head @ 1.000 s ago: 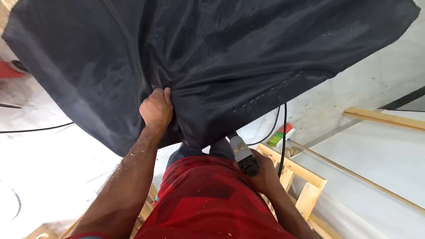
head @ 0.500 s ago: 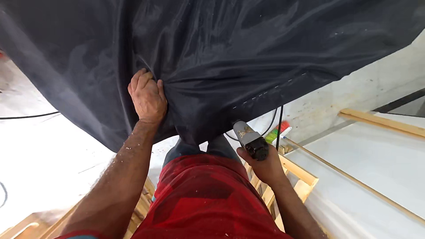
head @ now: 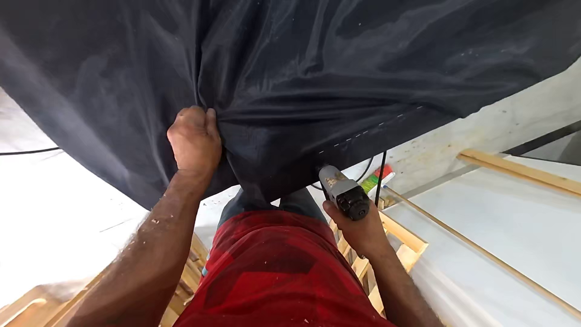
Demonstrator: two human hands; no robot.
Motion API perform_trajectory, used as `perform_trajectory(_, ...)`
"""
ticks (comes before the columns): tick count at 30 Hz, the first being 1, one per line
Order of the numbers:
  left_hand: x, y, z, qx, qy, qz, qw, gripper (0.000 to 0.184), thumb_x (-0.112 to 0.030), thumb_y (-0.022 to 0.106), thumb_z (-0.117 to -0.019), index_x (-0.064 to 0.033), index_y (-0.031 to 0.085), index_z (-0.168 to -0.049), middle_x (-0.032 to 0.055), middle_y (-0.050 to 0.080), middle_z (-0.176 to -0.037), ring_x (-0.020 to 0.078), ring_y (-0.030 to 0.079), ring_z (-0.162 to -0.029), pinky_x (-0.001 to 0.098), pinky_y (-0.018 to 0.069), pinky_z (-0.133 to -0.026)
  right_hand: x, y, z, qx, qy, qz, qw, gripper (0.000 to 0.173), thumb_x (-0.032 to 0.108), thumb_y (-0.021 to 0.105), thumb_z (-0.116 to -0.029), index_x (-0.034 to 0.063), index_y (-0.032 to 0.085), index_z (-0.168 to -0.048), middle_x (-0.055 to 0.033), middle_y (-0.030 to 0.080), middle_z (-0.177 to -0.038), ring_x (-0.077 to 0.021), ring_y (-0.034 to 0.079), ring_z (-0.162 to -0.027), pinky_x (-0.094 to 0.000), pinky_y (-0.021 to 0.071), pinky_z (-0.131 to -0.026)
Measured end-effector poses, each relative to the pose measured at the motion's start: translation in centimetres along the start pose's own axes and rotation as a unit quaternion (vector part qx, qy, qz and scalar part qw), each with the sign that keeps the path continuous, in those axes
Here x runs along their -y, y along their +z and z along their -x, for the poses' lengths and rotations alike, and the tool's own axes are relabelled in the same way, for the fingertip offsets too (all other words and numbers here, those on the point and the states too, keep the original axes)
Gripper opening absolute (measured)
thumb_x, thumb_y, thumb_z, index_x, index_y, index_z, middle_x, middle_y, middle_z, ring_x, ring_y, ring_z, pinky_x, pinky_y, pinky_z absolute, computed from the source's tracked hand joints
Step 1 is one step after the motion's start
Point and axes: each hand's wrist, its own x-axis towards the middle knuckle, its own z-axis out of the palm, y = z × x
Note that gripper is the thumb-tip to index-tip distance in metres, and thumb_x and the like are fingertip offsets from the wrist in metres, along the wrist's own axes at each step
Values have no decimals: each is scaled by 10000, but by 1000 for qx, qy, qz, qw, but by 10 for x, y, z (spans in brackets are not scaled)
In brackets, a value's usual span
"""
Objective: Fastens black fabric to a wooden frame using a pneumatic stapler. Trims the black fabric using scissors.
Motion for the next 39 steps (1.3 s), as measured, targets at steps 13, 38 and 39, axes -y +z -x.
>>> perform_trajectory(13, 20, 13, -19, -61, 86, 278, 955, 321, -276, 621, -1036, -19, 697, -1213, 121, 736, -1132, 87, 702, -1015, 286, 558, -947, -3, 1, -1, 12, -2, 7, 1000, 291, 452, 755, -868, 203, 715, -1012, 42, 702, -786, -90, 676, -678, -368, 593, -627)
perform_trajectory(38, 33, 18, -23, -44, 91, -55, 993, 353, -296, 419, -1096, -31, 649, -1070, 229, 711, -938, 435, 722, -853, 614, 528, -641, 2, 7, 1, -16, 13, 36, 999, 302, 473, 756, -843, 218, 714, -999, 46, 688, -739, -98, 649, -601, -373, 578, -578)
perform_trajectory(39, 34, 20, -24, -52, 102, -57, 992, 337, -276, 421, -1095, -46, 665, -1124, 223, 721, -960, 429, 726, -865, 607, 534, -650, 2, 6, 1, -18, 9, 36, 999, 307, 480, 752, -839, 218, 713, -994, 48, 687, -736, -97, 650, -599, -370, 579, -571)
